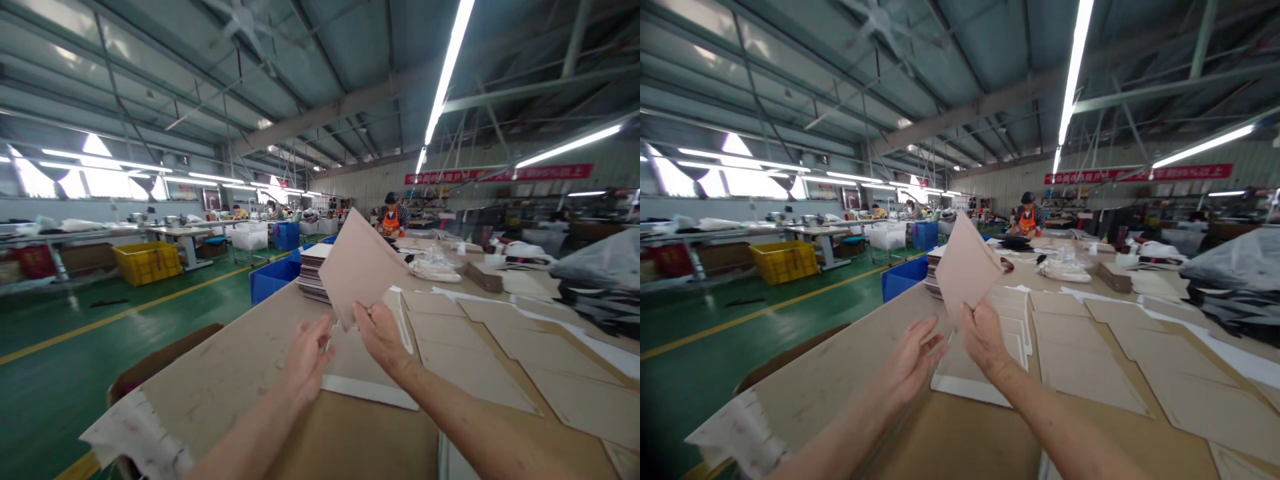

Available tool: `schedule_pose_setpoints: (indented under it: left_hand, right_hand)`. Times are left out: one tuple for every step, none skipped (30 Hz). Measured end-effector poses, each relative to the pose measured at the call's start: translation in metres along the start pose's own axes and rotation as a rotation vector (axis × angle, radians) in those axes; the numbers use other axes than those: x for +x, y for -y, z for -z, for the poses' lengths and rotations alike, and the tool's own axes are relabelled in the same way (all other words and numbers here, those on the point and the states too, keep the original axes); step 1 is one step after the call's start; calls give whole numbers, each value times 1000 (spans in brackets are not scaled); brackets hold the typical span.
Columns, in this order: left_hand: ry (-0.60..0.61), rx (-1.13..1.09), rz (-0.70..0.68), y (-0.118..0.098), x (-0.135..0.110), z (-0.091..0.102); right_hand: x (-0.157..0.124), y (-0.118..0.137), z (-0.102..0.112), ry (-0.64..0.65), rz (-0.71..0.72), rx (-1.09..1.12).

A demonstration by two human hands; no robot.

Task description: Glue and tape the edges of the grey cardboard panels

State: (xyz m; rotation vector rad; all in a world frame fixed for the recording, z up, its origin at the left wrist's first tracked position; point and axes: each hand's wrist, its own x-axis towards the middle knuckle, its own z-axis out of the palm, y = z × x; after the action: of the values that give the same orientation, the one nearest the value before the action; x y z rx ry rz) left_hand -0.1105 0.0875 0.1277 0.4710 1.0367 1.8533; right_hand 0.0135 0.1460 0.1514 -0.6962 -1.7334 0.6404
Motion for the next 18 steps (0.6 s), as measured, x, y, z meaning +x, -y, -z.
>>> schedule_pose_setpoints:
  left_hand:
    - [-9, 56, 3, 5, -7, 1]
    - [-3, 106, -14, 10, -13, 2]
    - [10, 135, -49, 13, -18, 3]
    - [29, 145, -81, 14, -23, 4]
    - [55, 146, -99, 15, -29, 3]
    - [85, 142, -109, 15, -36, 2]
    - [120, 135, -115, 15, -43, -1]
    - [157, 130, -122, 15, -51, -6]
    - [196, 129, -129, 16, -60, -11]
    - [234, 131, -134, 17, -68, -16]
    - [269, 137, -130, 19, -77, -21]
    - [302, 162, -117, 22, -84, -26]
    - [335, 208, -102, 25, -90, -30]
    - [368, 269, -91, 29, -96, -33]
    - [393, 334, -88, 33, -100, -35]
    - [409, 395, -88, 36, -102, -35]
    - [419, 447, -87, 40, -104, -34]
    - [429, 484, -82, 43, -104, -32]
  right_hand:
    - [-4, -1, 25, 6, 120, -200]
    - [-11, -1, 49, 36, 243, -418]
    - [-19, -2, 73, 77, 353, -612]
    - [-29, -3, 95, 100, 438, -773]
    - [-41, -3, 116, 120, 498, -907]
    - [-53, -4, 134, 138, 554, -1018]
    - [-65, -4, 150, 145, 609, -1106]
    - [-77, -4, 163, 150, 657, -1180]
    - [-88, -3, 175, 157, 698, -1238]
    - [-98, -3, 184, 163, 728, -1284]
    - [-108, -1, 191, 169, 744, -1322]
    - [-116, 1, 196, 176, 748, -1353]
    - [-125, 3, 199, 182, 744, -1379]
    - [-133, 5, 202, 182, 737, -1399]
    - [-140, 8, 203, 183, 726, -1413]
    - [-148, 11, 204, 189, 714, -1421]
    - [-155, 14, 203, 202, 699, -1423]
    - [-162, 17, 202, 214, 684, -1419]
